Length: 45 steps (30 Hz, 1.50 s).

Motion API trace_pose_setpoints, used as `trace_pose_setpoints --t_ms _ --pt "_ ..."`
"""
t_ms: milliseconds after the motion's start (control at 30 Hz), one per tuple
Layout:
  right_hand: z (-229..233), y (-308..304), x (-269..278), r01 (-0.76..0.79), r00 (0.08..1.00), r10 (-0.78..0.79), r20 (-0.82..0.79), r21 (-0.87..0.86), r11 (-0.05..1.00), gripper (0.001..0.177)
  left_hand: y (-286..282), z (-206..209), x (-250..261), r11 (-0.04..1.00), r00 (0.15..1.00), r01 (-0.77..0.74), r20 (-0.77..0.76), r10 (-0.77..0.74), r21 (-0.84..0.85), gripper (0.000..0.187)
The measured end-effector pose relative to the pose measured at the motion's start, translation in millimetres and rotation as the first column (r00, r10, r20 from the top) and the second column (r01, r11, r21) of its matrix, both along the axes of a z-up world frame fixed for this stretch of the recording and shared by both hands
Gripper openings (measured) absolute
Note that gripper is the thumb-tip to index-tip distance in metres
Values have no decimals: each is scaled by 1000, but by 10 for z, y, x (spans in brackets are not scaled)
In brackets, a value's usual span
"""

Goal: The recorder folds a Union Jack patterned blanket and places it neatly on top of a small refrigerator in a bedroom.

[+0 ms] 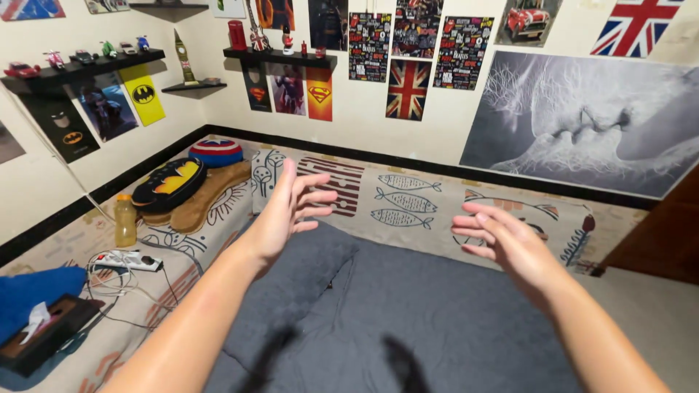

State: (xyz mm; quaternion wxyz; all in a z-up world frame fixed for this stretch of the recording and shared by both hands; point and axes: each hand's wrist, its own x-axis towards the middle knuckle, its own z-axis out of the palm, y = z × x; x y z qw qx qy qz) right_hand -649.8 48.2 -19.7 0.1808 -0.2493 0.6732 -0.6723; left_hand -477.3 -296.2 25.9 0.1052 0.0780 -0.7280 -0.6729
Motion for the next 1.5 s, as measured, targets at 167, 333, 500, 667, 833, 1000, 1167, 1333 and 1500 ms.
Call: trace_pose_setpoints --t_ms 167,333,500,667,833,1000,1167,1333,1500 --pt "111 -82 136 30 998 -33 55 48 998 52 9 4 2 998 1000 -2 8 3 -62 96" --pt "-19 -170 15 34 997 -39 64 86 996 53 -109 -106 -125 998 999 15 36 -13 -68 98" --pt "-9 -198 -46 8 999 -12 36 112 994 53 -107 -180 -273 1000 999 19 33 -19 -7 100" --pt "79 -83 -72 22 998 -26 63 62 998 52 -14 -208 -430 1000 998 -1 59 2 -14 101" --pt "71 27 -70 28 996 -32 77 55 998 52 112 -251 -554 998 999 -3 51 6 -56 101" --pt "-53 281 -131 13 997 -14 79 15 1000 53 312 -296 -744 997 999 2 39 1 -81 98" --pt "40 483 -56 72 992 -72 108 4 997 54 489 -246 -804 992 1000 26 21 -23 -122 97" --pt "119 553 -28 113 988 -112 107 -9 994 54 453 -158 -810 990 1000 21 12 -20 -136 98" --pt "89 452 -45 103 990 -100 96 -17 995 54 299 -148 -758 987 999 -23 19 27 -162 98"
